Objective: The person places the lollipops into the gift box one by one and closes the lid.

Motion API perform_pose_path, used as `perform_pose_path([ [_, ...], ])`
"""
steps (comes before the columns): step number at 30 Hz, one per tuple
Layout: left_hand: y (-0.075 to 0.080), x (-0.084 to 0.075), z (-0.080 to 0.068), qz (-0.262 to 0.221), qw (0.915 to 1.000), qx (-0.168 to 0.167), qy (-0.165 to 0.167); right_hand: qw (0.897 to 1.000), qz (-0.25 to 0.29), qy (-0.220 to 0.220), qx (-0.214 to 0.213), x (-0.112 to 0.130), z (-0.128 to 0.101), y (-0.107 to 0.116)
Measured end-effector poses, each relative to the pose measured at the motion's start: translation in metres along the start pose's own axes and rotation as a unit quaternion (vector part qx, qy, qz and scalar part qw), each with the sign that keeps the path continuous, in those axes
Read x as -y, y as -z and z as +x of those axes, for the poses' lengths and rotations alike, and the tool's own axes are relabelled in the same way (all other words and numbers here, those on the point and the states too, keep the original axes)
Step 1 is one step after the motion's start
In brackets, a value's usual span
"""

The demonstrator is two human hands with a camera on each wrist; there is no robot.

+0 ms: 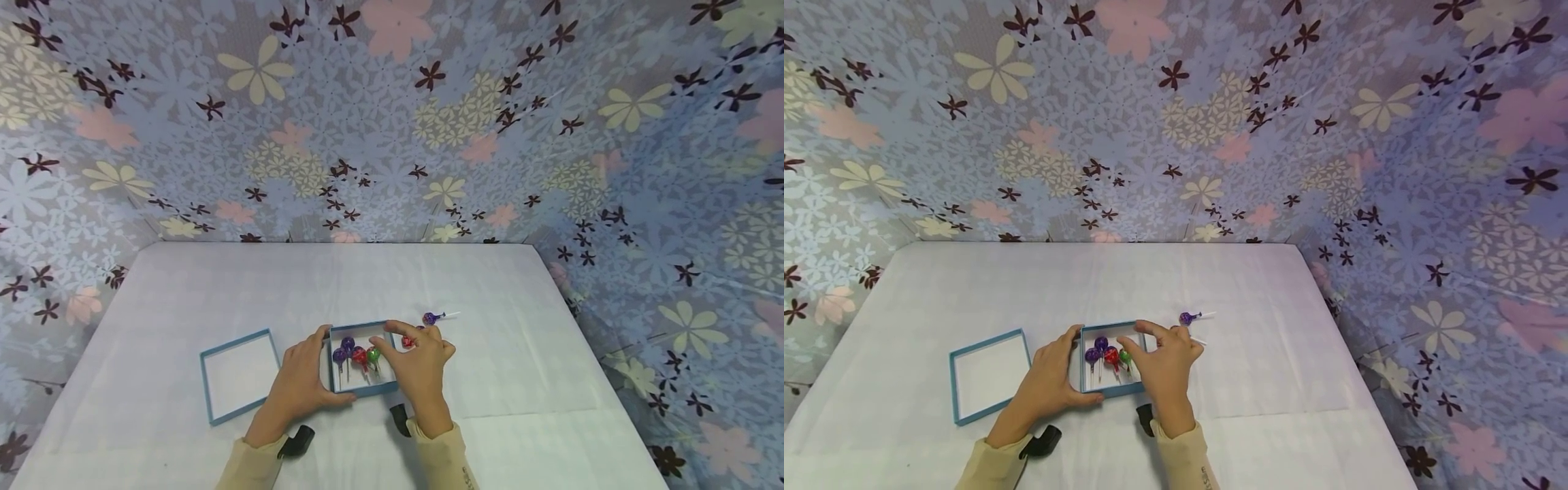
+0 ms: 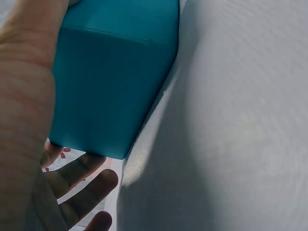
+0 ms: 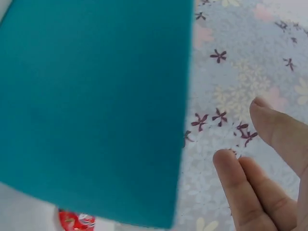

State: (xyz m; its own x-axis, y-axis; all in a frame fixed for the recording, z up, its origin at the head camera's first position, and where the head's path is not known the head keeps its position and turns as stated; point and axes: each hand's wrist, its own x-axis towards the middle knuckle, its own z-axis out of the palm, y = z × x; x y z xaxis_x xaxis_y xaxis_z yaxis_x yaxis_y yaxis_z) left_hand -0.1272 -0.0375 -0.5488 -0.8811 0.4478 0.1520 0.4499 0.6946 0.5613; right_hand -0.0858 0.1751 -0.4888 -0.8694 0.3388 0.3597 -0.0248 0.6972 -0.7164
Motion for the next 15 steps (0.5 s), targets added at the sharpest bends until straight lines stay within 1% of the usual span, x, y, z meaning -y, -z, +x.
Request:
perform_pose_path([
  [4,0.001,0.000,-0.001,-0.002,1.0000,0.003,0.002,1.000,0.009,-0.007,0.015,-0.005,0.000,-0.001],
  [8,0.001,0.000,-0.001,-0.006,1.0000,0.002,0.001,0.998,0.048,-0.008,0.038,-0.016,0.004,0.002],
  [12,0.000,0.000,0.001,-0.006,1.0000,0.002,0.000,0.993,0.097,-0.004,0.070,-0.036,0.014,0.009],
  [15,0.000,0.000,0.002,-0.008,1.0000,0.003,0.000,0.989,0.114,0.006,0.091,-0.053,0.023,0.016],
])
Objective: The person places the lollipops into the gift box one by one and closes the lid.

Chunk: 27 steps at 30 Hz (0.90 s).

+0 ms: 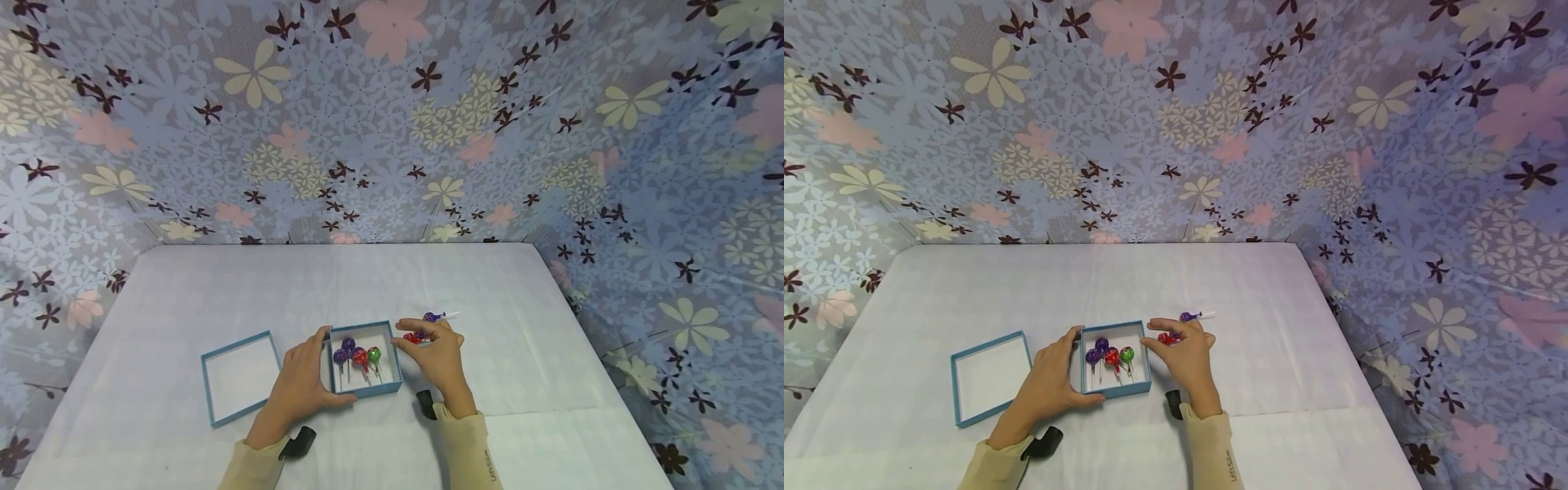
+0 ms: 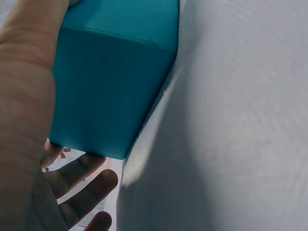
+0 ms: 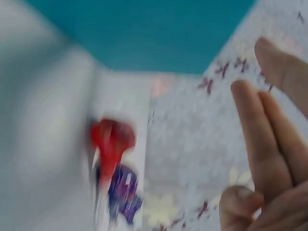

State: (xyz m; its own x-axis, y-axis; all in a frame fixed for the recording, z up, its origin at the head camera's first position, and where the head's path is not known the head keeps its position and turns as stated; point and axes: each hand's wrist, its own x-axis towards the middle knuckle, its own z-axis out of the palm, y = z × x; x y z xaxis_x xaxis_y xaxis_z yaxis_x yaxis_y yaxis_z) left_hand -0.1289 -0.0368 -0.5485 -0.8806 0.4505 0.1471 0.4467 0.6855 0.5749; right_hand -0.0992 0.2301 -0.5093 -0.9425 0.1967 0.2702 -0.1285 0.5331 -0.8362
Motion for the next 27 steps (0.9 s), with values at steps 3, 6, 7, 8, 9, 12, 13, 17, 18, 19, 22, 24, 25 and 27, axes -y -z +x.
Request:
perform_pose_path([
  [3,0.000,0.000,0.001,-0.003,1.0000,0.000,0.000,1.000,0.004,-0.004,0.021,-0.014,0.005,0.010],
  [6,0.000,0.000,0.001,-0.006,1.0000,-0.002,-0.003,0.999,-0.007,-0.022,0.032,-0.026,0.008,0.016],
  [7,0.000,0.000,0.002,-0.007,1.0000,-0.002,-0.004,0.999,-0.011,-0.029,0.034,-0.029,0.009,0.017],
  [8,0.000,0.000,0.002,-0.008,1.0000,-0.002,-0.004,0.999,-0.015,-0.035,0.036,-0.032,0.009,0.018],
  [9,0.000,0.000,0.001,-0.009,0.9999,-0.003,-0.005,0.998,-0.020,-0.041,0.037,-0.034,0.009,0.018],
  [12,0.000,0.001,0.001,-0.004,1.0000,-0.005,-0.005,0.997,-0.035,-0.056,0.045,-0.040,0.009,0.017],
  [13,0.001,0.001,0.001,-0.005,1.0000,-0.007,-0.004,0.996,-0.040,-0.060,0.047,-0.041,0.010,0.017],
  [17,0.002,0.000,0.001,-0.004,1.0000,-0.008,0.001,0.994,-0.056,-0.067,0.059,-0.042,0.011,0.015],
  [18,0.002,0.001,0.001,-0.004,1.0000,-0.008,0.001,0.994,-0.061,-0.066,0.060,-0.042,0.011,0.015],
  [19,0.002,0.000,0.000,-0.007,0.9999,-0.008,0.002,0.994,-0.066,-0.066,0.060,-0.042,0.011,0.014],
  [22,0.002,0.000,0.000,-0.009,0.9999,-0.008,0.000,0.993,-0.078,-0.068,0.062,-0.042,0.010,0.014],
  [24,0.000,0.001,0.000,-0.008,0.9999,-0.007,0.001,0.992,-0.084,-0.071,0.061,-0.043,0.009,0.014],
  [25,0.000,0.001,0.000,-0.008,0.9999,-0.006,0.002,0.992,-0.086,-0.072,0.062,-0.043,0.009,0.013],
  [27,0.000,0.001,0.000,-0.009,0.9999,-0.005,0.003,0.992,-0.089,-0.070,0.060,-0.044,0.009,0.013],
])
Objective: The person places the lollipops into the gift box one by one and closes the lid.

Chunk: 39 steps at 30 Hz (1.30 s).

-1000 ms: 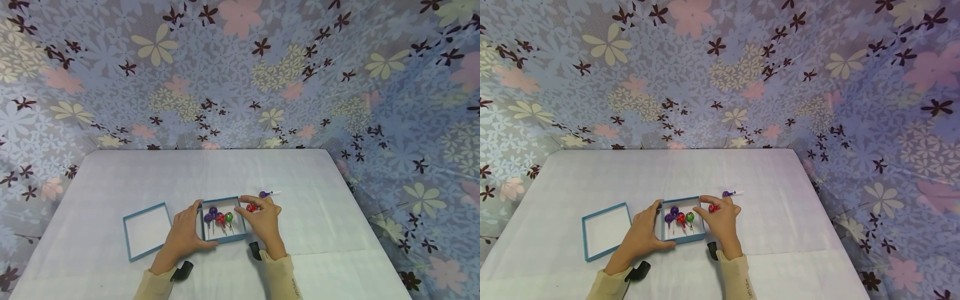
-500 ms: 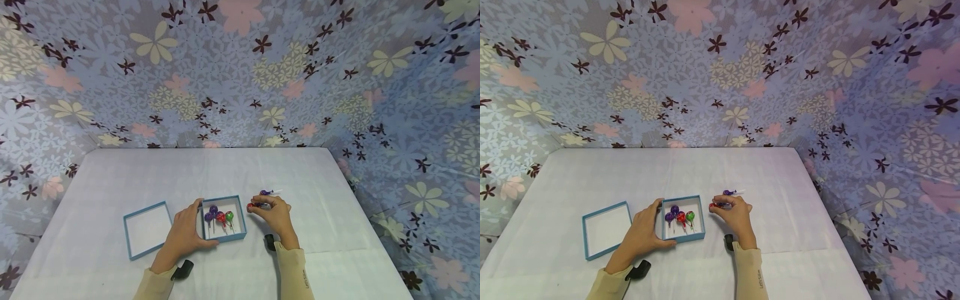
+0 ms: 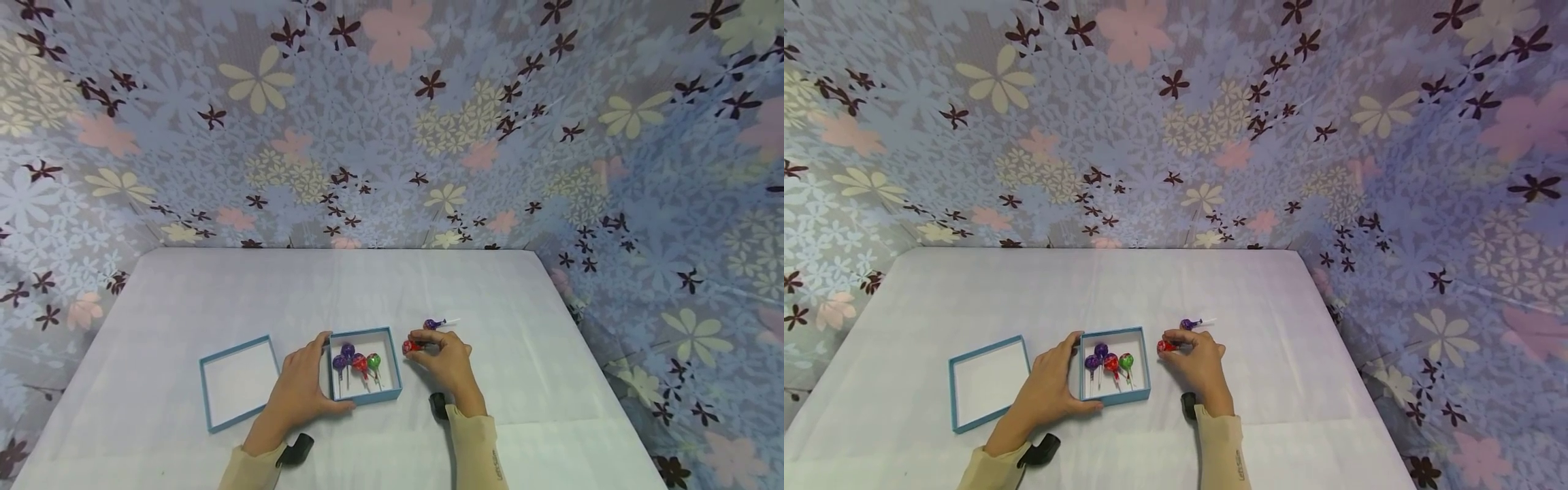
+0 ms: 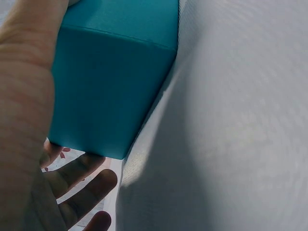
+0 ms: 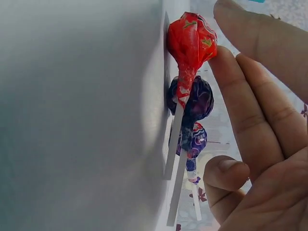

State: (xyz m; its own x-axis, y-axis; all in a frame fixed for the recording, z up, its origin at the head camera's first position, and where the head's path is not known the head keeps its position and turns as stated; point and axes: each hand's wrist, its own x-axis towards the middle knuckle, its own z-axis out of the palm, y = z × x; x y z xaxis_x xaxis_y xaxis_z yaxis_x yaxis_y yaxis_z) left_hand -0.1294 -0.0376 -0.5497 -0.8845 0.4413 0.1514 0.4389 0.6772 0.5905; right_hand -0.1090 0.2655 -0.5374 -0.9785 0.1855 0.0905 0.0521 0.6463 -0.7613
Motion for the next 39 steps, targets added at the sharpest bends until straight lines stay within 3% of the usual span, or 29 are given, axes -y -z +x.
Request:
perform_pose_path([
  [13,0.0027,-0.0009,-0.0038,-0.004,0.9999,0.013,0.005,1.000,-0.001,0.002,-0.016,0.0002,-0.0014,-0.0057],
  [39,0.0028,0.0003,0.0005,-0.005,1.0000,0.003,-0.001,0.998,-0.044,0.031,-0.029,0.0061,0.0033,-0.0079],
])
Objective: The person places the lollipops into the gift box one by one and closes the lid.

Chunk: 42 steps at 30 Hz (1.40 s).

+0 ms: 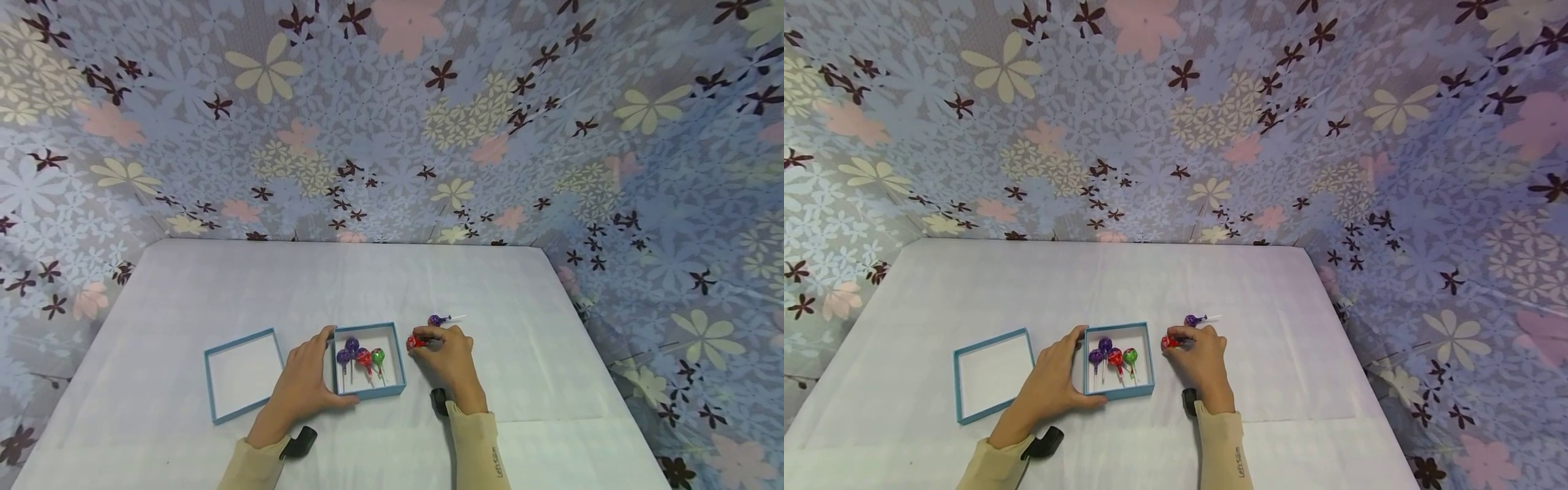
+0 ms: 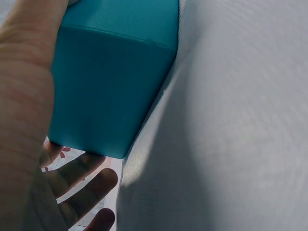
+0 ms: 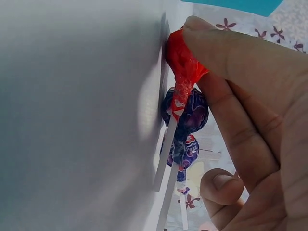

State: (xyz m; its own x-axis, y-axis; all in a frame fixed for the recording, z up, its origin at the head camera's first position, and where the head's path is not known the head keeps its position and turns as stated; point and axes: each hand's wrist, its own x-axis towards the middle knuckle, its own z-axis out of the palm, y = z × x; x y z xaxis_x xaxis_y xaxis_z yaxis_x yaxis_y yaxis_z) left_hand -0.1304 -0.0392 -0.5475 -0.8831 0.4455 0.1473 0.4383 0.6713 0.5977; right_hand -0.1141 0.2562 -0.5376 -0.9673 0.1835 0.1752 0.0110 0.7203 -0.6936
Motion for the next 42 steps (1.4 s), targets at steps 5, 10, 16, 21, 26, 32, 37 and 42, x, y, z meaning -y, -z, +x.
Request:
perform_pose_path([
  [5,-0.0001,-0.0001,0.0000,0.001,1.0000,0.000,0.002,0.998,-0.052,0.030,-0.012,0.0011,-0.0001,-0.0010],
  [10,-0.0002,-0.0002,-0.0002,0.000,1.0000,-0.001,0.002,0.995,-0.085,0.043,-0.019,0.0012,-0.0004,-0.0020],
  [16,-0.0012,0.0007,-0.0009,0.003,1.0000,0.001,0.004,0.996,-0.077,0.032,-0.015,0.0002,-0.0019,-0.0030],
  [21,-0.0019,0.0015,-0.0018,0.005,1.0000,0.002,0.004,0.997,-0.064,0.029,-0.023,-0.0006,-0.0040,-0.0036],
  [26,-0.0019,0.0017,-0.0011,0.001,1.0000,-0.003,0.002,0.997,-0.062,0.028,-0.024,-0.0001,-0.0031,-0.0030],
  [32,-0.0018,0.0018,0.0005,0.003,1.0000,-0.004,0.000,0.999,-0.052,-0.005,-0.006,0.0023,-0.0005,-0.0008],
  [37,-0.0015,0.0023,0.0002,0.006,1.0000,-0.003,0.000,0.999,-0.046,-0.018,0.003,0.0032,-0.0013,-0.0008],
  [42,-0.0011,0.0029,0.0004,0.005,1.0000,-0.002,0.002,0.999,-0.053,-0.002,-0.002,0.0057,-0.0018,-0.0004],
])
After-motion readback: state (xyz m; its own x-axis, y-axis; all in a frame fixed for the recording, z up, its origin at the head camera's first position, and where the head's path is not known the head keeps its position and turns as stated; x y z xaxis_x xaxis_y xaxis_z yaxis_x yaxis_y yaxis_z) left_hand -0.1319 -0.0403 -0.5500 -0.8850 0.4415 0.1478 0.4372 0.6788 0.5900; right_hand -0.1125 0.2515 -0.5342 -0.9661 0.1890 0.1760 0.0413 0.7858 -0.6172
